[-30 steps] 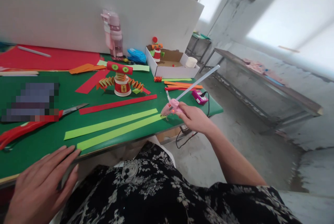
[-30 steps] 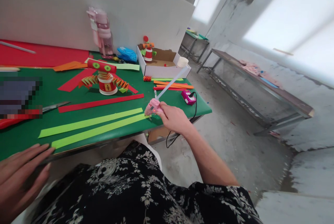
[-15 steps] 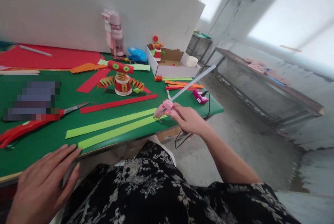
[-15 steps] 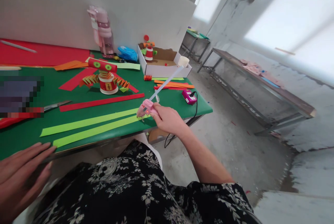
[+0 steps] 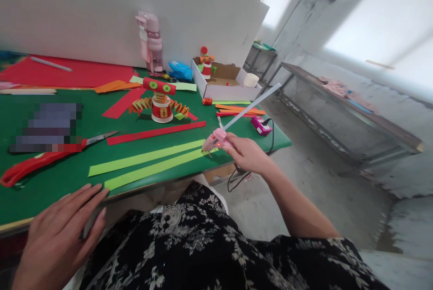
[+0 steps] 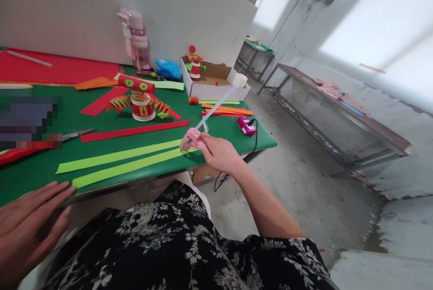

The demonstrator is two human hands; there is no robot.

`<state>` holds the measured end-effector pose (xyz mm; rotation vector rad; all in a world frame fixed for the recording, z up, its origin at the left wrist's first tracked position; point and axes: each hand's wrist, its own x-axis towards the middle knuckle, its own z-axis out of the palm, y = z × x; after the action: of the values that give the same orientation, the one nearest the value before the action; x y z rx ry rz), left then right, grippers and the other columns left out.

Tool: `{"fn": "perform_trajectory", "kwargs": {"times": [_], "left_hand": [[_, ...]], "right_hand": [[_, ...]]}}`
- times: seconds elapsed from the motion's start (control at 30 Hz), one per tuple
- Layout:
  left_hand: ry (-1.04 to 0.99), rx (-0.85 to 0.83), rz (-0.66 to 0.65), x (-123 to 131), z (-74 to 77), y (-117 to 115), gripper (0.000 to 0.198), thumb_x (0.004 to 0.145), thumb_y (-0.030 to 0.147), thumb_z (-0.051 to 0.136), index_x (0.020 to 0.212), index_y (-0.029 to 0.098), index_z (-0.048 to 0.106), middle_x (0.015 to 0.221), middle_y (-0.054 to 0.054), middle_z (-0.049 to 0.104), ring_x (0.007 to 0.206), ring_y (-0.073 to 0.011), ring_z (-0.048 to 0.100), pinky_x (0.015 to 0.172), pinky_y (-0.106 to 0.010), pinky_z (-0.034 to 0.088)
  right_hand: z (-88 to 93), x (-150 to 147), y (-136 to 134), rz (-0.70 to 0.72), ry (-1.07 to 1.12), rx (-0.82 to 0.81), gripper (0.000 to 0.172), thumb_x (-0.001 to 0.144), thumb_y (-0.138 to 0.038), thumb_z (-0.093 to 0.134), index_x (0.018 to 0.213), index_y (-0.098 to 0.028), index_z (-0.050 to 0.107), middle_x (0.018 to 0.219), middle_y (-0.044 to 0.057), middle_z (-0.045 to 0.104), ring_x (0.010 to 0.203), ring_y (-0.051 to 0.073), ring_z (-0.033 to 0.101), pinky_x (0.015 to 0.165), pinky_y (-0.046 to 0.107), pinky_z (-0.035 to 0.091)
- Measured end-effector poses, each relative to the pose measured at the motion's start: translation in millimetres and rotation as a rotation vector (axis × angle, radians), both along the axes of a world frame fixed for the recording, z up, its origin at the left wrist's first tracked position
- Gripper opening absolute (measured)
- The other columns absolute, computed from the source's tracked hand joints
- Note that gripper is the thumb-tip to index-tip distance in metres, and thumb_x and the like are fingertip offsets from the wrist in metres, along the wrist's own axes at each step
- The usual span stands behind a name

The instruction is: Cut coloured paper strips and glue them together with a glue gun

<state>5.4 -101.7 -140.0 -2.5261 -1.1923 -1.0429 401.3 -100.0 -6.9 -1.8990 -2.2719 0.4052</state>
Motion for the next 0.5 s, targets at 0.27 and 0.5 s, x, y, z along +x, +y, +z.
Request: {"fn": "perform_trajectory", "kwargs": {"times": [0.27, 0.5], "left_hand": [[0.031, 0.021, -0.012, 1.0, 2.7, 0.8, 0.073, 0.088, 0.020, 0.057, 0.153, 0.037, 0.029, 0.117, -0.014, 0.069, 0.106, -0.0369, 0.067, 0.094, -0.056, 0.052], [0.040, 0.032, -0.021, -1.3, 1.4, 1.8, 0.072, 0.089, 0.021, 0.056, 0.153, 0.037, 0.028, 0.115, -0.013, 0.070, 0.105, -0.0376, 0.067, 0.091, -0.056, 0.052]], "right_hand": [[0.6, -7.0, 2.0, 0.030, 0.007, 0.000, 0.029, 0.100, -0.033, 0.035, 0.110, -0.018, 0.058, 0.113, 0.012, 0.067, 0.096, 0.024, 0.063, 0.078, 0.032, 0.042], [2.8, 8.4, -3.4, -0.049, 0.015, -0.017, 0.028, 0.099, -0.032, 0.037, 0.112, -0.017, 0.057, 0.113, 0.013, 0.068, 0.092, 0.025, 0.064, 0.079, 0.035, 0.044]]}}
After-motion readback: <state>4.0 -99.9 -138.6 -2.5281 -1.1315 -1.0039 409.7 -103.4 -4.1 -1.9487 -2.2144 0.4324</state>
